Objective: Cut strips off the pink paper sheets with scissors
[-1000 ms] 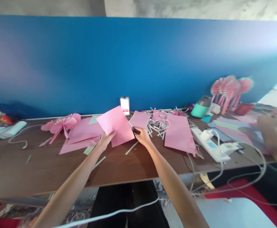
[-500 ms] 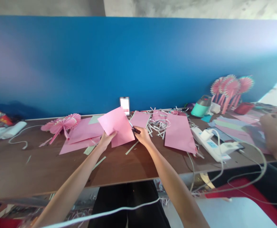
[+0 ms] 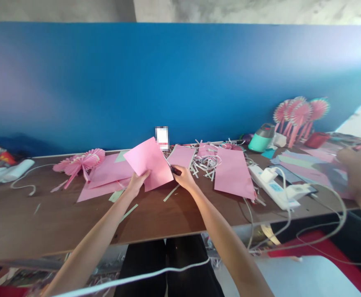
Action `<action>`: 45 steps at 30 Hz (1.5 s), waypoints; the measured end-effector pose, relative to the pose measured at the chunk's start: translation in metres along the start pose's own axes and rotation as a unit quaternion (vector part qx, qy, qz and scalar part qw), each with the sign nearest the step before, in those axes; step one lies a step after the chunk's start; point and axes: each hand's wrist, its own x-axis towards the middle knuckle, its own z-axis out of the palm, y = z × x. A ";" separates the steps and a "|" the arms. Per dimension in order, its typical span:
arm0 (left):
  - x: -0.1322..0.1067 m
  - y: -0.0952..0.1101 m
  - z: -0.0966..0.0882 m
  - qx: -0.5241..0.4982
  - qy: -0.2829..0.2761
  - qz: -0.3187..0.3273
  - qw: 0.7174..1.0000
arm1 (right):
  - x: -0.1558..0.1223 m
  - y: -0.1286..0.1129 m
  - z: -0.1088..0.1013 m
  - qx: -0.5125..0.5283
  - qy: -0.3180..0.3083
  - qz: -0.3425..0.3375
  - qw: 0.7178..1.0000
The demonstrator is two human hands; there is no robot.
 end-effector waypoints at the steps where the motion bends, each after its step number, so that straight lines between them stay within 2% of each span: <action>1: 0.000 -0.001 0.000 0.001 -0.002 0.001 1.000 | 0.000 0.000 0.000 0.007 -0.002 -0.001 1.000; 5: 0.000 -0.002 0.000 0.005 -0.016 0.000 1.000 | -0.001 0.001 0.001 0.041 -0.010 0.002 0.999; 12: 0.000 -0.003 0.001 0.009 -0.008 0.011 1.000 | 0.000 0.001 0.001 0.084 -0.018 0.013 0.996; 18: -0.001 -0.001 0.001 0.027 -0.012 -0.005 1.000 | 0.000 0.002 0.002 0.077 -0.013 0.025 0.997; 22: -0.003 0.002 0.003 0.027 -0.009 -0.003 1.000 | 0.001 0.006 0.004 0.096 -0.004 -0.001 0.995; 29: -0.004 0.004 0.004 0.029 -0.006 -0.001 1.000 | 0.004 0.014 0.006 0.099 0.031 0.007 0.995; 34: -0.002 0.002 0.004 0.024 0.003 -0.008 1.000 | 0.005 0.014 0.007 0.093 0.017 -0.006 0.995; 45: -0.001 0.002 0.001 0.027 -0.017 -0.004 0.999 | 0.005 0.016 0.007 0.087 0.016 -0.009 0.996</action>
